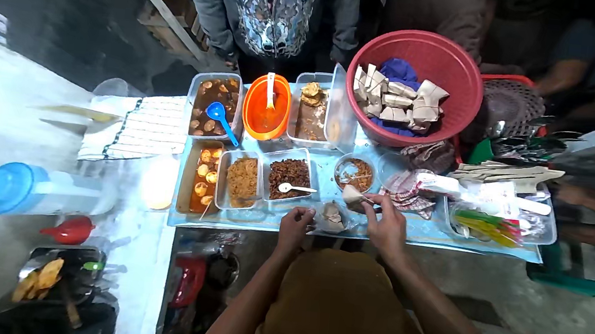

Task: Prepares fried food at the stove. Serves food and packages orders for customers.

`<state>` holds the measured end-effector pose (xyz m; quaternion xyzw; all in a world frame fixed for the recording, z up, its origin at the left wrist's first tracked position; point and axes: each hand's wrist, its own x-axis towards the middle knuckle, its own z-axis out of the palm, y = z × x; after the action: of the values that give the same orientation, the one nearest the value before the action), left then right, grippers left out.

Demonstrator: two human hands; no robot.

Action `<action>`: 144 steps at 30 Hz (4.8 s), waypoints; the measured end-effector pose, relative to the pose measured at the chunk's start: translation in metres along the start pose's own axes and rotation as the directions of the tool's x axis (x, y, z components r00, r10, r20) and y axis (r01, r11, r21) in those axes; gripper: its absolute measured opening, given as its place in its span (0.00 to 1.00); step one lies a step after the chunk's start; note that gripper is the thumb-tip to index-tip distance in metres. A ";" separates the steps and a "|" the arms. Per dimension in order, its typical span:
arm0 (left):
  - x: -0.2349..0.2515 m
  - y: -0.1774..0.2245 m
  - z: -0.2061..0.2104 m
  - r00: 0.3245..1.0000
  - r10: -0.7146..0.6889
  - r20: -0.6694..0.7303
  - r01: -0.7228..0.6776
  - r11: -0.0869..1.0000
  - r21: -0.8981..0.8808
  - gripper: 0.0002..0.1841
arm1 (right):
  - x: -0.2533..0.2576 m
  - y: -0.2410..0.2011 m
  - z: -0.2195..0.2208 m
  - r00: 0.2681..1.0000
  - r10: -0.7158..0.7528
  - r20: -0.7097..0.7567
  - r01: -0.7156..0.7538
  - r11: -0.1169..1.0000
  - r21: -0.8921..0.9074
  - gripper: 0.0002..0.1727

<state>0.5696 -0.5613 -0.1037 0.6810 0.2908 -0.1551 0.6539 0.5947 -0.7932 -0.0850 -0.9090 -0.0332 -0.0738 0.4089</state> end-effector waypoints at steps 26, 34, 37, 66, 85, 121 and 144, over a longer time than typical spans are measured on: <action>-0.028 0.065 0.032 0.971 0.200 0.134 -0.204 0.979 0.014 0.09 | 0.034 -0.025 0.051 0.724 0.135 0.677 0.030 0.974 -0.226 0.13; 0.004 0.055 0.064 0.975 0.211 0.070 -0.213 0.977 0.024 0.10 | 0.055 -0.023 -0.134 0.908 -0.128 0.398 0.073 0.986 0.151 0.11; 0.010 0.039 0.064 0.957 0.283 0.069 -0.286 0.958 0.028 0.10 | 0.073 0.027 -0.225 0.996 0.053 0.066 -0.056 0.998 0.041 0.08; -0.006 0.079 0.094 0.697 0.717 -0.030 -0.708 0.694 0.130 0.13 | 0.064 0.275 -0.242 0.852 0.121 -0.510 -0.279 0.928 -0.247 0.16; -0.027 0.160 0.324 0.282 0.533 0.798 -0.952 0.260 0.163 0.46 | 0.046 0.129 -0.255 0.720 -0.127 -0.682 0.289 0.949 0.128 0.16; -0.124 -0.070 -0.405 0.694 -0.106 -0.712 -0.661 0.298 -0.689 0.45 | -0.076 -0.409 0.412 -0.076 -0.949 0.307 0.745 0.150 0.649 0.11; -0.126 -0.216 -0.581 0.414 -0.611 -0.675 -0.721 0.233 -0.653 0.17 | -0.237 -0.471 0.673 0.030 -0.080 0.996 -0.175 0.981 0.084 0.22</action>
<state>0.2439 -0.0210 -0.1457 0.0827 0.5814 0.4899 0.6443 0.3755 0.0230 -0.2156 -0.6621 -0.2847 0.5963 0.3537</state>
